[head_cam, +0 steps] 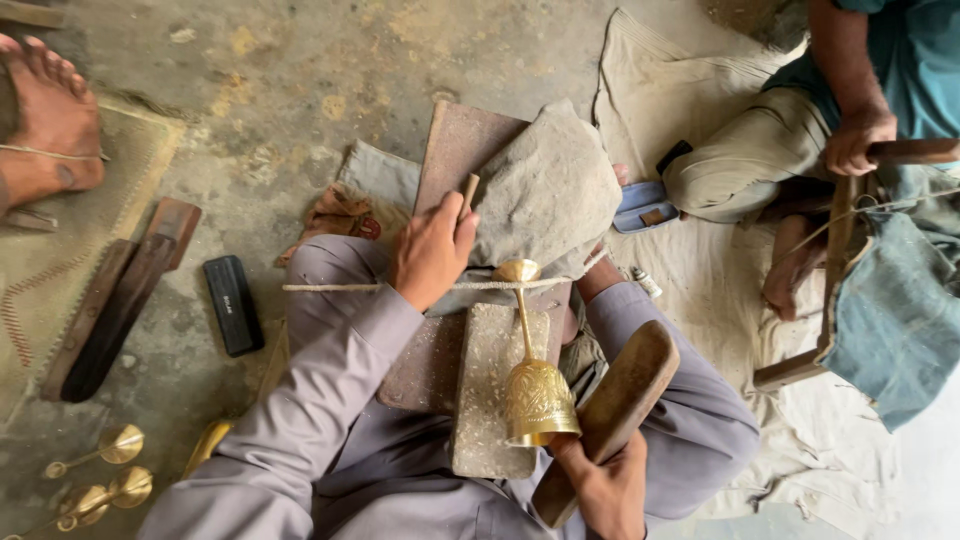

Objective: The person sits on the floor and uses a hammer and chisel to shape a brass bell resting on a stone block. They repeatedly strike the chisel to refine the bell's surface and occasionally reposition the object to access different areas.

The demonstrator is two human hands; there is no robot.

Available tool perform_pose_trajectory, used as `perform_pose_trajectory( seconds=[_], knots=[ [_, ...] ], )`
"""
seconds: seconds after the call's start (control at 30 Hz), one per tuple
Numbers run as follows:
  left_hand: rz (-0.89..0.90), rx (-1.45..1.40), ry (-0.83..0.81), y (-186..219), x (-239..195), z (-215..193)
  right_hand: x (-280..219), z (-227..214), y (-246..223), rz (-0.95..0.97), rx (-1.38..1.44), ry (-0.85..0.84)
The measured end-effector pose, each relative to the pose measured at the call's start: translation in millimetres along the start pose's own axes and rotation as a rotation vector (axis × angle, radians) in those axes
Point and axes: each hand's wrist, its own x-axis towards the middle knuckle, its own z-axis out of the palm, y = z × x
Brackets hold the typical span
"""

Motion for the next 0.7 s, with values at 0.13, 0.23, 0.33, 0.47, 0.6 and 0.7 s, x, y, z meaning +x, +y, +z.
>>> perform_pose_trajectory(
  seconds=[0.13, 0.23, 0.33, 0.47, 0.6, 0.7],
  knots=[
    [0.154, -0.017, 0.131, 4, -21, 2, -19, 25, -9, 0.074, 0.018, 0.075],
    [0.068, -0.062, 0.068, 12, -18, -3, -16, 24, -21, 0.081, 0.105, -0.117],
    [0.005, -0.104, 0.002, 16, -18, -11, -11, 22, -26, 0.196, 0.210, -0.242],
    [0.157, -0.103, 0.037, 20, -27, -28, -4, 9, -29, 0.286, 0.000, -0.314],
    [0.169, -0.030, 0.102, 32, -34, -39, 3, -29, -27, 0.348, -0.027, -0.427],
    [0.229, -0.201, 0.041, 44, -20, -30, 12, -48, -19, 0.361, -0.109, -0.226]
  ],
)
